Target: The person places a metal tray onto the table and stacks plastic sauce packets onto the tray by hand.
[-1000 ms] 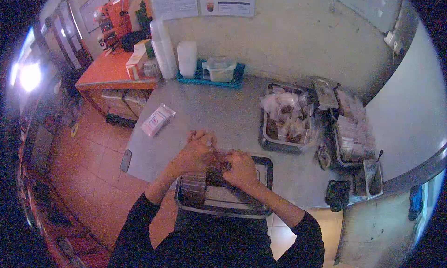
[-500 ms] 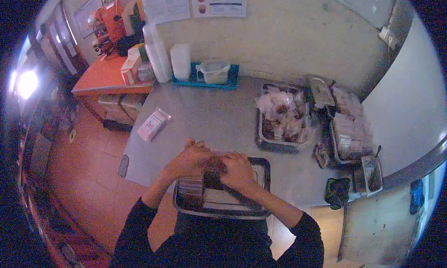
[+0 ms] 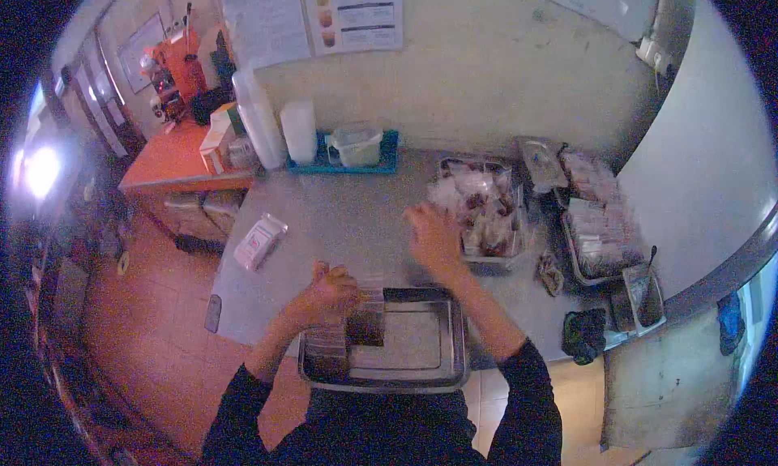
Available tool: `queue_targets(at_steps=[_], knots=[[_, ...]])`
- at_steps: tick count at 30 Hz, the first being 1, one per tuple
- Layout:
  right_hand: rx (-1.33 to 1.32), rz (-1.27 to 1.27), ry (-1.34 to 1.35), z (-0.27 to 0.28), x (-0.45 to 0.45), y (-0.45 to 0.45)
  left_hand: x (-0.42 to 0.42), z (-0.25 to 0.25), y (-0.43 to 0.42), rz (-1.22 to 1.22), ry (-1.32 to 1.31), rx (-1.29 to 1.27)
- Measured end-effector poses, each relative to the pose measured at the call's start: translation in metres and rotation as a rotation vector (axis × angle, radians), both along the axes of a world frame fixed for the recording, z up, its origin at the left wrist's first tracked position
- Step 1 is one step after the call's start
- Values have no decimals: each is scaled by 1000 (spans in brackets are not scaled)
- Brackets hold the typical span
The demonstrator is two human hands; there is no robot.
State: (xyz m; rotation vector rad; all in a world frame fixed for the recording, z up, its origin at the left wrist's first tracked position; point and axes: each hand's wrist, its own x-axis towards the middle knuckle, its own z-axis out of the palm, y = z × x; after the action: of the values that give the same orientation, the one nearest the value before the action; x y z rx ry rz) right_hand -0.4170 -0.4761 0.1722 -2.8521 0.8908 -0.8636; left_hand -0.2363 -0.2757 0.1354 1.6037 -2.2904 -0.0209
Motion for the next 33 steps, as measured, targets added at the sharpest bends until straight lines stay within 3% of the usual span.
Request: queue_targets(at_steps=[2, 4, 6, 10, 13, 14, 15, 16, 20, 23, 30, 33], knots=[[-155, -100, 74, -10, 9, -56, 1, 6, -1, 12, -22, -100], [-188, -118, 142, -11, 12, -94, 2, 22, 2, -105, 109, 72], [-234, -68, 435, -6, 15, -116, -3, 43, 8, -82, 54, 55], [-78, 4, 478, 3, 12, -135, -1, 27, 6, -54, 79, -1], [-204, -69, 419, 4, -2, -142, 3, 13, 2, -33, 17, 73], [-171, 4, 258, 10, -12, -140, 2, 12, 3, -27, 25, 88], [-134, 78, 97, 19, -18, -131, 0, 12, 3, -9, 50, -5], [-119, 92, 108, 30, -22, -117, -1, 12, 4, 13, 77, -100], [164, 350, -12, 75, -38, -48, -5, 23, 7, 51, 92, 56], [429, 439, -39, 94, -46, 14, -9, 21, 4, 126, 40, -64], [759, 714, 251, 47, -42, 112, -9, 25, 2, 126, 98, -10], [648, 725, 126, 2, -31, 131, -10, 27, 5, 124, 162, -72]])
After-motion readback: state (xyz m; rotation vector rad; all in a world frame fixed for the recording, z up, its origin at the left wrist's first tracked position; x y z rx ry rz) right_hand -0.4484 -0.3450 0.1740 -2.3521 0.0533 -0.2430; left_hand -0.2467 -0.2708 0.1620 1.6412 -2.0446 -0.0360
